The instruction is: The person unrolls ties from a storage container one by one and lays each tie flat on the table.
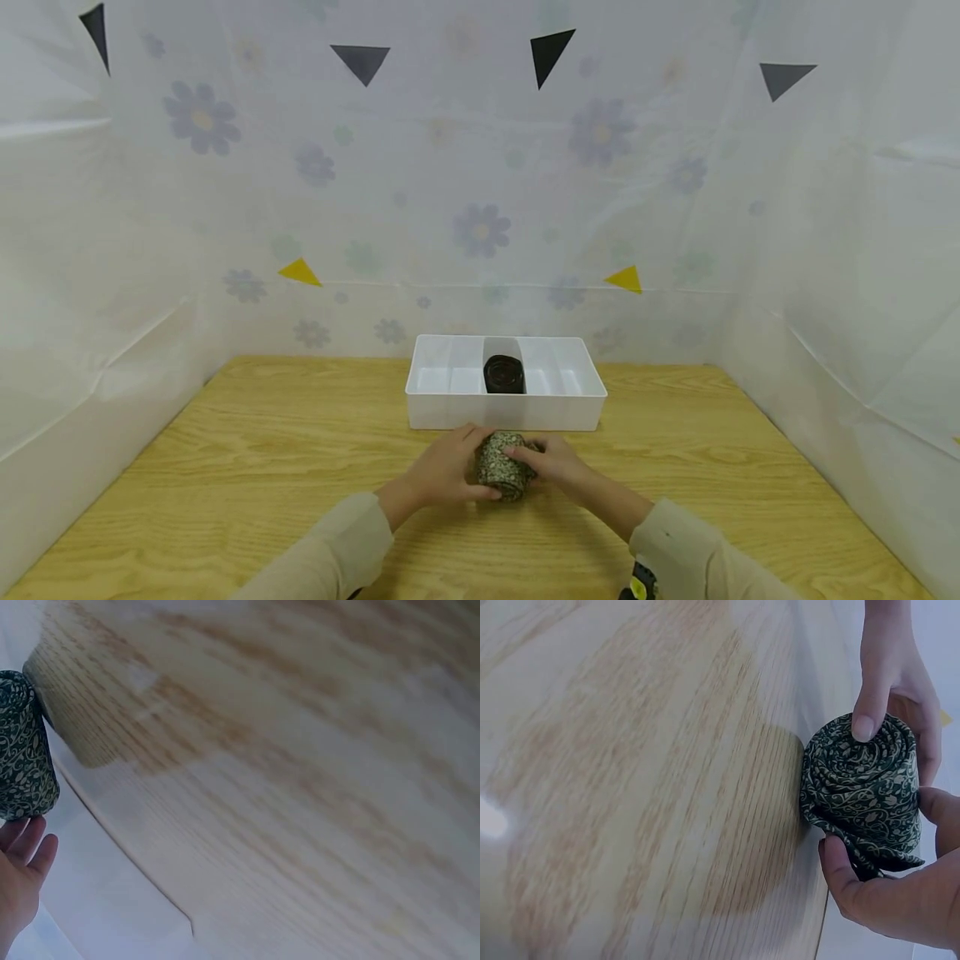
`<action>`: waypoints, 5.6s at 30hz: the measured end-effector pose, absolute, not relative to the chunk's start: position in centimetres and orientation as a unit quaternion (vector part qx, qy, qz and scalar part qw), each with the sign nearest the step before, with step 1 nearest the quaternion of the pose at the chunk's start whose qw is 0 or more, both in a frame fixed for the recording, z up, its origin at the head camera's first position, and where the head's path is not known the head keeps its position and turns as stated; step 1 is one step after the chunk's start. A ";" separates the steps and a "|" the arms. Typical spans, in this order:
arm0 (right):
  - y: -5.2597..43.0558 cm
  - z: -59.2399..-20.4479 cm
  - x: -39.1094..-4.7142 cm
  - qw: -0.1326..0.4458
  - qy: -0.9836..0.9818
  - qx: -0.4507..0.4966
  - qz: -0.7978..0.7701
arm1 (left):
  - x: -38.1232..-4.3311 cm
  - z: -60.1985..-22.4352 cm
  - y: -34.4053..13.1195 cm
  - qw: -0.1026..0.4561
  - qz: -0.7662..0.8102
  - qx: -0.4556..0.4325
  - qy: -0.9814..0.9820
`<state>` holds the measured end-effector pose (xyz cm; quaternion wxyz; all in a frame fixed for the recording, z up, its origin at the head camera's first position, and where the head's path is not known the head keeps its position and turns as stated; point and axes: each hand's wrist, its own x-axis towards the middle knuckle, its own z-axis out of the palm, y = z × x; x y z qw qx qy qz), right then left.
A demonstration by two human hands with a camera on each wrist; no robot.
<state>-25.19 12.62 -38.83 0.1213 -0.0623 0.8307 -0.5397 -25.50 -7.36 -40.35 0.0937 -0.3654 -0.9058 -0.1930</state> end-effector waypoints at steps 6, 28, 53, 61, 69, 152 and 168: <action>12.4 -39.0 -25.2 0.108 0.837 -0.051 -0.534 | -25.4 -40.1 -7.2 0.100 -0.190 -0.377 -0.901; 14.1 -39.9 -25.2 0.058 0.849 -0.110 -0.514 | -25.2 -40.2 -6.9 0.183 -0.143 -0.419 -0.878; 15.0 -41.1 -22.6 -0.089 0.931 -0.321 -0.146 | -24.2 -39.8 -5.8 0.203 -0.028 -0.409 -0.890; 14.6 -41.1 -22.6 -0.075 0.924 -0.352 -0.129 | -24.3 -40.0 -5.4 0.244 -0.050 -0.431 -0.867; 14.4 -41.1 -22.7 -0.043 0.922 -0.359 -0.137 | -24.4 -40.4 -5.5 0.257 -0.049 -0.442 -0.858; 12.9 -41.7 -24.7 -0.021 0.908 -0.406 -0.100 | -23.3 -40.7 -9.8 0.282 -0.070 -0.443 -0.848; 13.2 -42.0 -25.0 -0.036 0.906 -0.414 -0.082 | -23.5 -41.3 -10.2 0.292 -0.093 -0.444 -0.842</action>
